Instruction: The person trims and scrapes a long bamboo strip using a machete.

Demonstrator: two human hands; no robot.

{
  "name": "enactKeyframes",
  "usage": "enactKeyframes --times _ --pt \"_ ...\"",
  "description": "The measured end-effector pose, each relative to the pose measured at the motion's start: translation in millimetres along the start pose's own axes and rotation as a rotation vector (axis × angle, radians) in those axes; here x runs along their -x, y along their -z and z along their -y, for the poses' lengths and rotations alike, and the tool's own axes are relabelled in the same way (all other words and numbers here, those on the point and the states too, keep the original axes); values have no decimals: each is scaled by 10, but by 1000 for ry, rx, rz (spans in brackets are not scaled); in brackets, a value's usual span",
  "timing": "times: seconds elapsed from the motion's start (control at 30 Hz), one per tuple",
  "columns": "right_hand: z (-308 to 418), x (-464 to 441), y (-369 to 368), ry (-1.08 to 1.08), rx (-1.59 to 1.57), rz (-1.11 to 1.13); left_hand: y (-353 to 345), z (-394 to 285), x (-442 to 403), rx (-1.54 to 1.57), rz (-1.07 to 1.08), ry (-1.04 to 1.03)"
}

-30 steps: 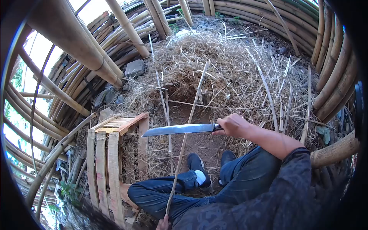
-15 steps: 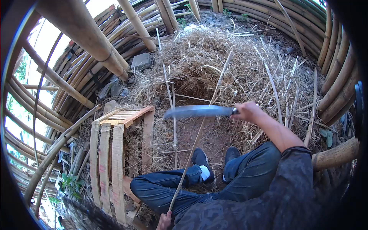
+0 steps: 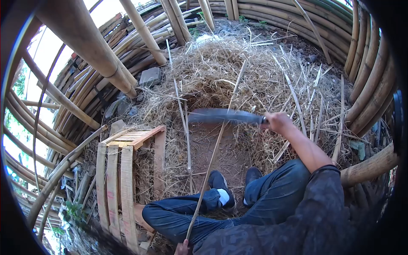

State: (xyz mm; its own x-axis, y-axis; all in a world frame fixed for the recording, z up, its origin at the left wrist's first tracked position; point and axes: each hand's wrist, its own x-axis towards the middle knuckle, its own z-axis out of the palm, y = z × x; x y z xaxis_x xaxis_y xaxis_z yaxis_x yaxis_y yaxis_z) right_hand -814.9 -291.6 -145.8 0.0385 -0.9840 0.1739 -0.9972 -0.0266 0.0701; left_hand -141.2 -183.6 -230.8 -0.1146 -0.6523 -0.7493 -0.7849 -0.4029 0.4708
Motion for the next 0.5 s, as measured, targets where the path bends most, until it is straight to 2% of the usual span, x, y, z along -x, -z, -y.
enactKeyframes --times 0.07,0.1,0.13,0.2,0.23,0.33,0.37,0.4,0.47,0.5 --pt "-92 -11 -10 -292 -14 -72 -21 18 -8 9 4 4" --pt "-86 -4 25 -295 -26 34 -28 20 -14 16 2 9" --pt "-77 -23 56 -292 -16 26 -40 22 -35 19 5 8" --pt "41 43 44 -129 -15 134 -36 23 -56 16 8 14" --pt "54 71 22 25 8 0 -36 21 -63 16 9 15" --pt "-40 58 85 -100 -60 24 -16 35 -56 7 13 13" --pt "-114 86 20 -205 -100 -128 -10 36 -63 6 12 12" --pt "-123 96 63 -202 -91 -125 -30 41 -74 11 15 12" --pt "-120 84 177 -345 34 13 -34 55 -88 18 15 17" --pt "-46 78 167 -319 61 1 -36 42 -112 22 16 18"
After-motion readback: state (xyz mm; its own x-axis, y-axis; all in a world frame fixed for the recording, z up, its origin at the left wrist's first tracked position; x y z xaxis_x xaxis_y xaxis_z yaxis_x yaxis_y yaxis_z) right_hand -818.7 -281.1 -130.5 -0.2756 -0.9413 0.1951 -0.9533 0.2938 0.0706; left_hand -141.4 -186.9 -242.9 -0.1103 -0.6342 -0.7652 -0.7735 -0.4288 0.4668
